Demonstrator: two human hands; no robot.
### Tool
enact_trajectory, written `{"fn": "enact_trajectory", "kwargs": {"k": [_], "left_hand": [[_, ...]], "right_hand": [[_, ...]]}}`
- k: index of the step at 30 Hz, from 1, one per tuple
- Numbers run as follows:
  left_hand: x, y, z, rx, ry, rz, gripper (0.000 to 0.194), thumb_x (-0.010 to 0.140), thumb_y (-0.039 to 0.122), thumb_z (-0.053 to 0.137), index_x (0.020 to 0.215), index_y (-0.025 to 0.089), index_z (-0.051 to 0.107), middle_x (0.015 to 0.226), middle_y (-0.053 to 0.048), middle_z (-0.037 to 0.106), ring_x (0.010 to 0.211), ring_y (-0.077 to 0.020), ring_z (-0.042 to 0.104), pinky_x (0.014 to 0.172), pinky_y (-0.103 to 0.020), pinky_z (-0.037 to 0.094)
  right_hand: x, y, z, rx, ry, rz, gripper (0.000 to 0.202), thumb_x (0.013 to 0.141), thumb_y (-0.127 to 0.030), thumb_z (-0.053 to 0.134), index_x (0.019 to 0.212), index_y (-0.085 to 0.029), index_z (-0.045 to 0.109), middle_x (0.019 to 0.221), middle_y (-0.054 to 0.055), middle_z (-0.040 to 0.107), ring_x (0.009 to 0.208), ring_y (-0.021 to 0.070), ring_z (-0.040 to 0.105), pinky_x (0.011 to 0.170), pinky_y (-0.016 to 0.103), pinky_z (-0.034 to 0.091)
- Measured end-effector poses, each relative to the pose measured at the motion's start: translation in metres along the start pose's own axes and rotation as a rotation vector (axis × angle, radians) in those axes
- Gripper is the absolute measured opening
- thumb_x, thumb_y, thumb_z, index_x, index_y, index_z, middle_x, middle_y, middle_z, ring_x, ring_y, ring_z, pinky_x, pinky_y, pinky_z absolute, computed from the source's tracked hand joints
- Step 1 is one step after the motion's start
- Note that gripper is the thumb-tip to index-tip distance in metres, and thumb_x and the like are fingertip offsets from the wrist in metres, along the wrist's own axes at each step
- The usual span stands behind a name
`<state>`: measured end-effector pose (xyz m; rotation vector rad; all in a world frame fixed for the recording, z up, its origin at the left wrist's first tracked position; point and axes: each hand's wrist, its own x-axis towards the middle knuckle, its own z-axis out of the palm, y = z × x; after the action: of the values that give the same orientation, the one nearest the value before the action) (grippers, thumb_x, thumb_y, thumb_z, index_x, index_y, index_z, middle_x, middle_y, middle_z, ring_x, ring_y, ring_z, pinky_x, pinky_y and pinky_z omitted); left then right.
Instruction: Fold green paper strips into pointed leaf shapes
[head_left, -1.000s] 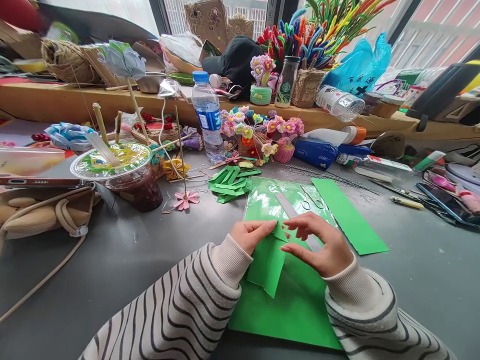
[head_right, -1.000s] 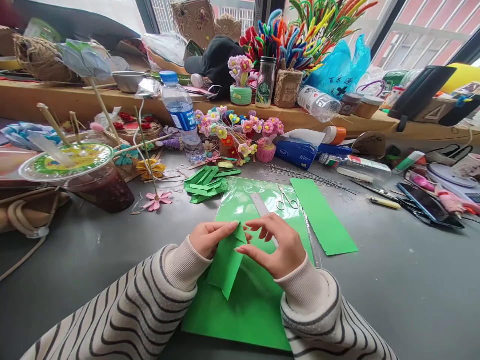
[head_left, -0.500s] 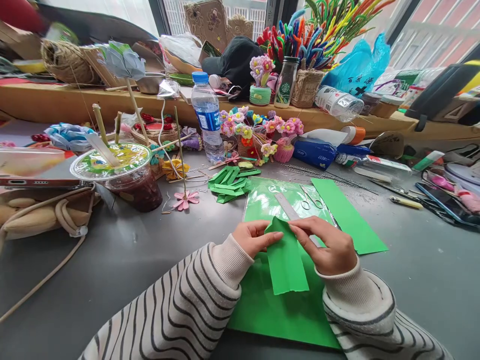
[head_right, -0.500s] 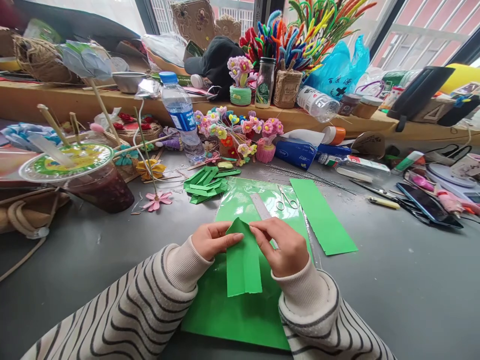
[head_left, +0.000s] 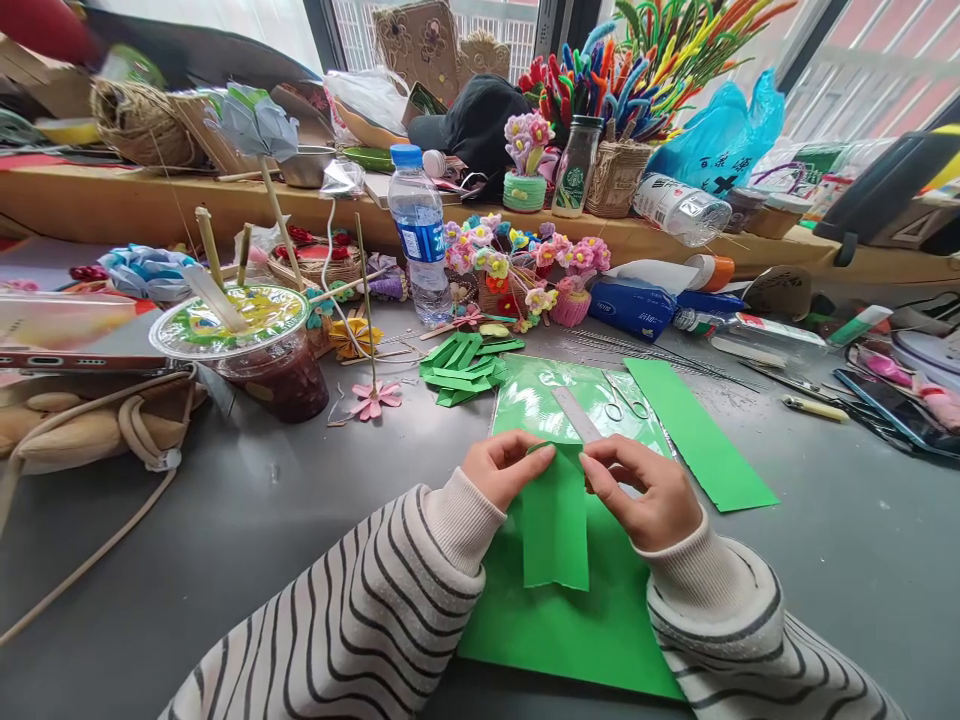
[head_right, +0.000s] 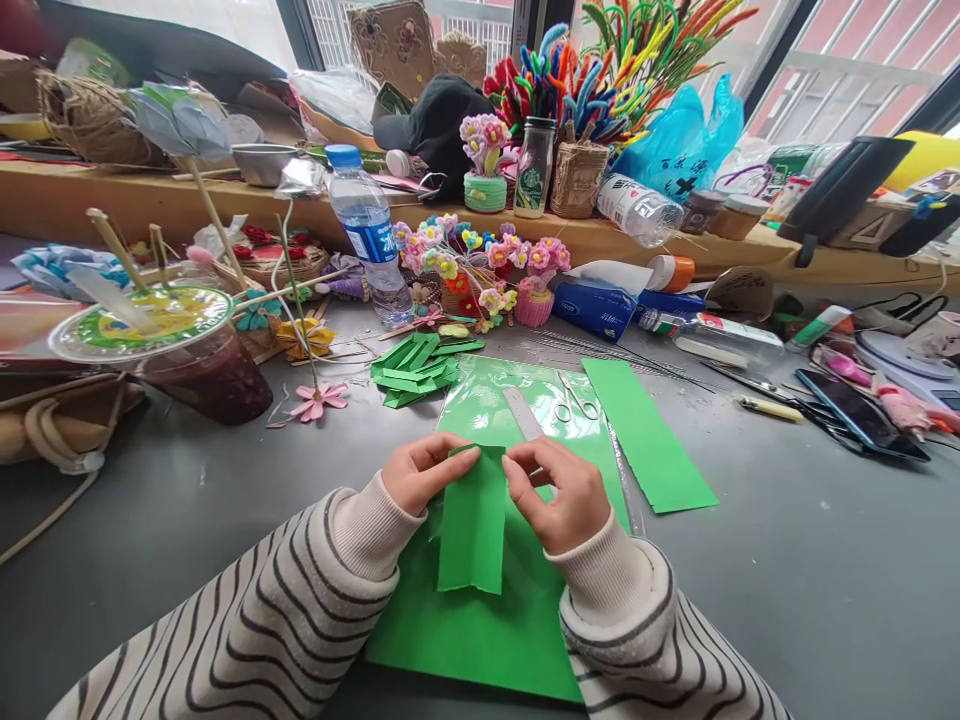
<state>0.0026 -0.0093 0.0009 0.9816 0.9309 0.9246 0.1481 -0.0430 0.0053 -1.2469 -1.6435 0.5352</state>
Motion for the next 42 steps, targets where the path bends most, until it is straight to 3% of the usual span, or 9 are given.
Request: {"fn": "enact_trajectory", "kwargs": {"k": [5,8,13,21,24,27,31,37,42], "left_hand": [[0.000,-0.002,0.000,0.011,-0.038,0.023,0.022,0.051,0.028,0.064,0.064,0.011,0.058,0.056,-0.001,0.058,0.051,-0.0087,0.050,0.051,-0.021,0.041],[0.000,-0.001,0.001,0.036,0.003,0.060,0.024,0.052,0.028,0.064,0.069,0.013,0.060,0.060,-0.001,0.058,0.054,-0.0087,0.050,0.052,-0.020,0.040],[-0.002,0.004,0.002,0.104,0.082,-0.021,0.018,0.053,0.029,0.062,0.062,0.014,0.061,0.054,0.001,0.056,0.051,-0.0082,0.049,0.044,-0.018,0.036],[-0.001,0.001,0.000,-0.047,0.064,0.009,0.029,0.049,0.022,0.066,0.076,0.015,0.057,0.060,0.000,0.059,0.054,-0.0072,0.051,0.050,-0.017,0.038],[-0.001,0.003,0.000,-0.042,0.074,-0.029,0.034,0.048,0.023,0.067,0.078,0.015,0.054,0.056,0.002,0.058,0.051,-0.0069,0.050,0.049,-0.018,0.038],[-0.002,0.006,0.001,-0.020,0.094,-0.096,0.036,0.048,0.026,0.067,0.080,0.015,0.052,0.052,0.004,0.055,0.048,-0.0064,0.049,0.044,-0.016,0.038],[-0.002,0.010,0.001,-0.051,0.100,-0.166,0.039,0.047,0.027,0.067,0.080,0.015,0.051,0.047,0.005,0.053,0.047,-0.0065,0.050,0.043,-0.016,0.039],[-0.001,0.011,-0.001,-0.076,0.099,-0.213,0.041,0.046,0.027,0.068,0.081,0.015,0.052,0.047,0.005,0.053,0.044,-0.0057,0.049,0.042,-0.015,0.038],[-0.002,0.012,0.000,-0.082,0.097,-0.214,0.041,0.045,0.025,0.068,0.081,0.015,0.051,0.049,0.004,0.055,0.046,-0.0062,0.051,0.042,-0.015,0.039]], "right_hand": [[-0.002,-0.002,0.001,-0.021,0.032,0.068,0.008,0.067,-0.021,0.051,0.069,-0.015,0.056,0.060,0.002,0.057,0.050,0.0110,0.055,0.048,0.020,0.049],[-0.002,-0.002,0.001,-0.026,0.012,0.060,0.008,0.067,-0.021,0.051,0.068,-0.015,0.056,0.060,0.003,0.057,0.050,0.0112,0.055,0.048,0.020,0.049],[-0.002,-0.002,0.001,-0.033,0.007,0.060,0.009,0.067,-0.022,0.050,0.068,-0.015,0.056,0.060,0.002,0.057,0.050,0.0109,0.055,0.048,0.021,0.049],[-0.002,-0.002,0.002,-0.046,0.000,0.038,0.007,0.067,-0.019,0.051,0.070,-0.015,0.056,0.061,0.002,0.058,0.050,0.0100,0.054,0.048,0.020,0.049],[-0.002,-0.005,0.000,-0.085,-0.044,-0.040,0.011,0.068,-0.014,0.051,0.077,-0.014,0.057,0.064,0.004,0.059,0.053,0.0104,0.054,0.049,0.020,0.048],[-0.002,-0.007,-0.003,-0.179,-0.130,-0.228,0.023,0.070,-0.008,0.047,0.090,-0.014,0.057,0.071,0.006,0.060,0.060,0.0123,0.054,0.053,0.024,0.047],[-0.003,-0.008,-0.007,-0.323,-0.121,-0.417,0.032,0.071,-0.004,0.045,0.100,-0.014,0.054,0.075,0.009,0.060,0.065,0.0150,0.054,0.056,0.027,0.046],[-0.003,-0.011,-0.007,-0.477,-0.087,-0.539,0.027,0.072,-0.005,0.045,0.094,-0.012,0.059,0.066,0.010,0.061,0.060,0.0155,0.056,0.051,0.025,0.047],[-0.003,-0.011,-0.007,-0.516,-0.075,-0.556,0.025,0.071,-0.005,0.046,0.091,-0.008,0.060,0.065,0.011,0.062,0.059,0.0162,0.056,0.050,0.026,0.047]]}}
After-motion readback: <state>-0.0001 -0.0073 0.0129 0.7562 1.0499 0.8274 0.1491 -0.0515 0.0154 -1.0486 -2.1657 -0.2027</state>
